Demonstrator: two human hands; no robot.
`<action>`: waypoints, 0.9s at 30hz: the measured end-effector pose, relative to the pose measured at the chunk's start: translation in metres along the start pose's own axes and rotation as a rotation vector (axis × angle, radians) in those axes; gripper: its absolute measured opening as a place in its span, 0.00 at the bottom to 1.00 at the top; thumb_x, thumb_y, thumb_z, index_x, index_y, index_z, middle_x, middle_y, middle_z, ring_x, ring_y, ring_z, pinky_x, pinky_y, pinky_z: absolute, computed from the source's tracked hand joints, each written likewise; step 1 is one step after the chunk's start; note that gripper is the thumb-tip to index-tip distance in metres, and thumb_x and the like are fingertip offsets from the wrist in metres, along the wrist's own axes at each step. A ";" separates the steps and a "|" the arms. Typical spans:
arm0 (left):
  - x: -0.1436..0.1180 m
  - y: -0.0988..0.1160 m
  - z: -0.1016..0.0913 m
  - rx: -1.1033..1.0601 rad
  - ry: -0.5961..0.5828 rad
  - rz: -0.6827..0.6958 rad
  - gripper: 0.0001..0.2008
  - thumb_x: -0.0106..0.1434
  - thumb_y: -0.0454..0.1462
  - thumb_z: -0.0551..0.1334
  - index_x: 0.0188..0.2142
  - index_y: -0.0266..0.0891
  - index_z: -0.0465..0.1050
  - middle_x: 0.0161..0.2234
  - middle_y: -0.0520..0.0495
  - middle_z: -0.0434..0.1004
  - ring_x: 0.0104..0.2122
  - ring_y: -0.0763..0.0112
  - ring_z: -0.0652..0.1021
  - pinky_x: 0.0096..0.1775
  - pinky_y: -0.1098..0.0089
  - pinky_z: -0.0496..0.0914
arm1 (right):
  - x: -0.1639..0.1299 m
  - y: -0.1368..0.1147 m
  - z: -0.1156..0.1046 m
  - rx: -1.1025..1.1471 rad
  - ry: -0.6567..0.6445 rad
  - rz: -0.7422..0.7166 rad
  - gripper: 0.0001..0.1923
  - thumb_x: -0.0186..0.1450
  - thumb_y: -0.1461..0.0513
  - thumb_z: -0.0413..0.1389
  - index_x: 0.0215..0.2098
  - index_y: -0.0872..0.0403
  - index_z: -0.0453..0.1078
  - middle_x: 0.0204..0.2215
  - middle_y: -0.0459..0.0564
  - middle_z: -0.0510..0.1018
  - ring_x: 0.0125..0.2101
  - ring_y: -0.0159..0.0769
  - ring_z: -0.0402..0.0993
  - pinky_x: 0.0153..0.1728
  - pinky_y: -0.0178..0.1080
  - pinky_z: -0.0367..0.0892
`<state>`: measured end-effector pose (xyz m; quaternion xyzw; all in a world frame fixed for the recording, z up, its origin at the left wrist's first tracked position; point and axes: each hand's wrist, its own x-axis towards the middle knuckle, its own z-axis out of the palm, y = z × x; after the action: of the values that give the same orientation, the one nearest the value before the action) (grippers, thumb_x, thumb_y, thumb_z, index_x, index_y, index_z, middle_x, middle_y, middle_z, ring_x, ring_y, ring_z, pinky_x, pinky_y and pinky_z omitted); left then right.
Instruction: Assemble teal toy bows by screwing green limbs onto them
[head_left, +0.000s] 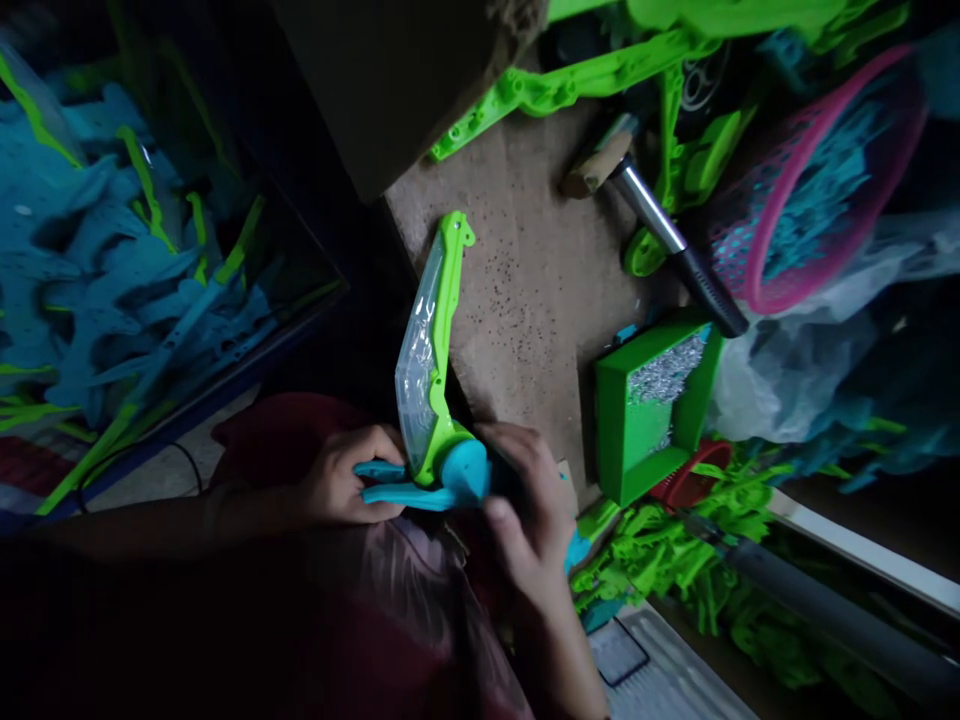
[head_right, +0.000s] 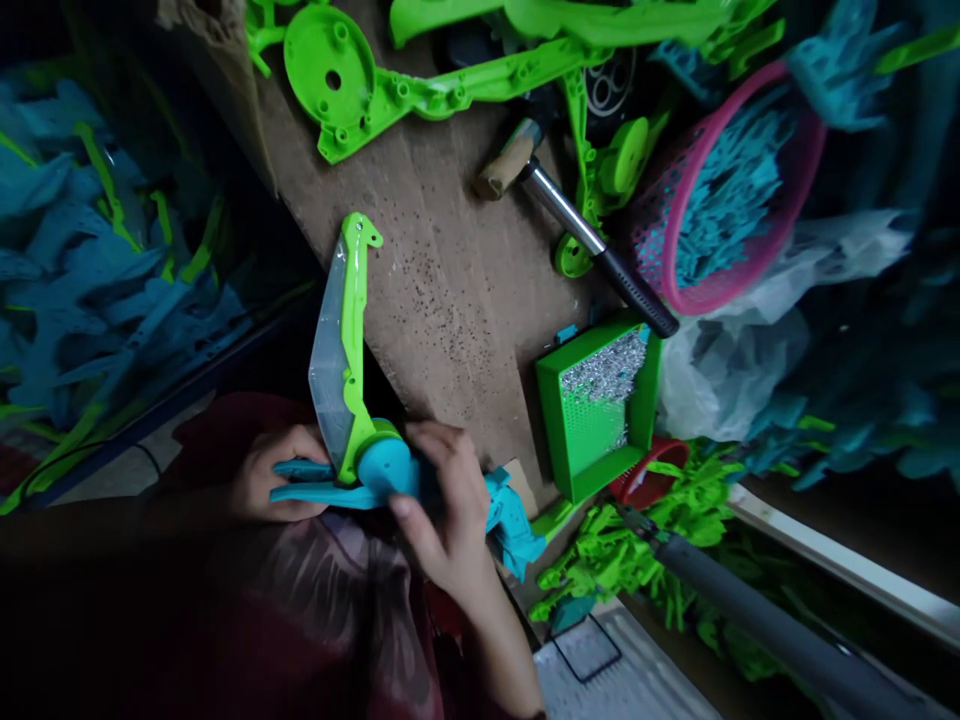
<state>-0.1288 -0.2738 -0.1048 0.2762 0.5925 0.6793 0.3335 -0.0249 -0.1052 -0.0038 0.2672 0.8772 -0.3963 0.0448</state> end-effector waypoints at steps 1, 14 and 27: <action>-0.001 0.000 0.000 0.013 -0.003 0.021 0.07 0.58 0.40 0.64 0.33 0.41 0.68 0.27 0.54 0.77 0.20 0.79 0.72 0.22 0.78 0.64 | 0.011 -0.006 -0.001 0.054 -0.019 0.061 0.20 0.69 0.52 0.51 0.56 0.50 0.65 0.48 0.55 0.75 0.49 0.46 0.73 0.46 0.49 0.71; 0.001 0.018 0.002 0.091 0.041 -0.079 0.08 0.58 0.41 0.66 0.29 0.41 0.69 0.29 0.51 0.80 0.23 0.75 0.77 0.25 0.77 0.68 | 0.070 -0.036 0.018 0.356 0.210 0.271 0.27 0.58 0.55 0.66 0.50 0.49 0.61 0.33 0.44 0.71 0.31 0.33 0.69 0.29 0.37 0.69; 0.008 0.015 0.006 -0.207 -0.046 -0.480 0.12 0.56 0.37 0.67 0.40 0.38 0.72 0.32 0.48 0.79 0.29 0.71 0.79 0.30 0.74 0.72 | 0.077 -0.018 0.024 0.488 0.334 0.265 0.22 0.58 0.54 0.66 0.44 0.49 0.62 0.29 0.41 0.69 0.29 0.29 0.68 0.26 0.32 0.66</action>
<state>-0.1314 -0.2651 -0.0894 0.1075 0.5608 0.6312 0.5249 -0.1028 -0.0989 -0.0304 0.4435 0.7091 -0.5362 -0.1138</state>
